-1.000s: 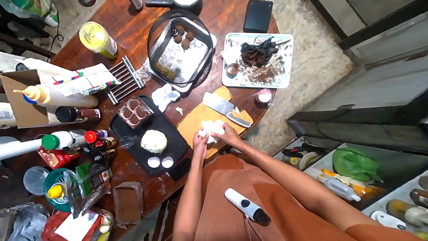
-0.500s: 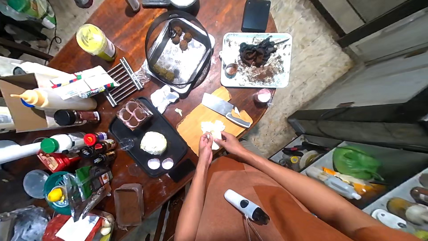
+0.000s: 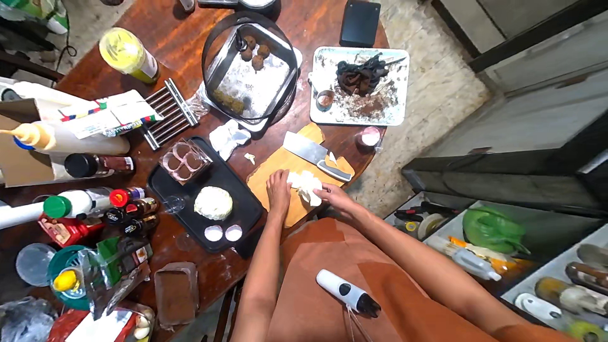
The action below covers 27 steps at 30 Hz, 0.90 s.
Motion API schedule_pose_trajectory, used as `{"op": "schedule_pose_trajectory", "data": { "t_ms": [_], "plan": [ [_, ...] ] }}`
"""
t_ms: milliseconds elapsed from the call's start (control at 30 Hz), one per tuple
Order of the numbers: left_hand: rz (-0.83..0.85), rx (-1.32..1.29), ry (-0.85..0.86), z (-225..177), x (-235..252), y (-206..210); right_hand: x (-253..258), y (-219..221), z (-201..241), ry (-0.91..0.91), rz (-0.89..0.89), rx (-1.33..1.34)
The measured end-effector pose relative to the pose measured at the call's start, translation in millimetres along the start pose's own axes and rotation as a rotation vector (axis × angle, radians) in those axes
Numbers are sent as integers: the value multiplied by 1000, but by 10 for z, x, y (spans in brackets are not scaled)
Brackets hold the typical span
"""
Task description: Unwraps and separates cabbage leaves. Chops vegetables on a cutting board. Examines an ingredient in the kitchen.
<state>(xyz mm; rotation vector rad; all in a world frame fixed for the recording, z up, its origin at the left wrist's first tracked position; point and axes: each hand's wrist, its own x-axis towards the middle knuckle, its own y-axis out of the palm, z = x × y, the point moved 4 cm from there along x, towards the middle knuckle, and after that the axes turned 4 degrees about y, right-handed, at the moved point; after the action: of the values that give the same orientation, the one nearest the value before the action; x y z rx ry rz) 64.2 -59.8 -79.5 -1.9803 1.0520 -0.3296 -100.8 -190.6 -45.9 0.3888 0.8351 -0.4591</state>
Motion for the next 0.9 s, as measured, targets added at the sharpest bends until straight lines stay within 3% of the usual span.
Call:
{"op": "schedule_pose_trajectory", "data": {
  "t_ms": [167, 467, 600, 733, 900],
  "plan": [
    [-43, -46, -70, 51, -20, -17, -5, -38, 21, 7, 32, 156],
    [-119, -252, -461, 20, -275, -218, 96, -60, -59, 104, 15, 321],
    [-216, -176, -380, -132, -359, -261, 116, -24, -43, 98, 39, 357],
    [-52, -521, -431, -359, -392, -108, 130, 93, -8, 86, 71, 354],
    [-168, -736, -609, -392, -451, -108, 171, 229, -76, 67, 14, 292]
  ]
}}
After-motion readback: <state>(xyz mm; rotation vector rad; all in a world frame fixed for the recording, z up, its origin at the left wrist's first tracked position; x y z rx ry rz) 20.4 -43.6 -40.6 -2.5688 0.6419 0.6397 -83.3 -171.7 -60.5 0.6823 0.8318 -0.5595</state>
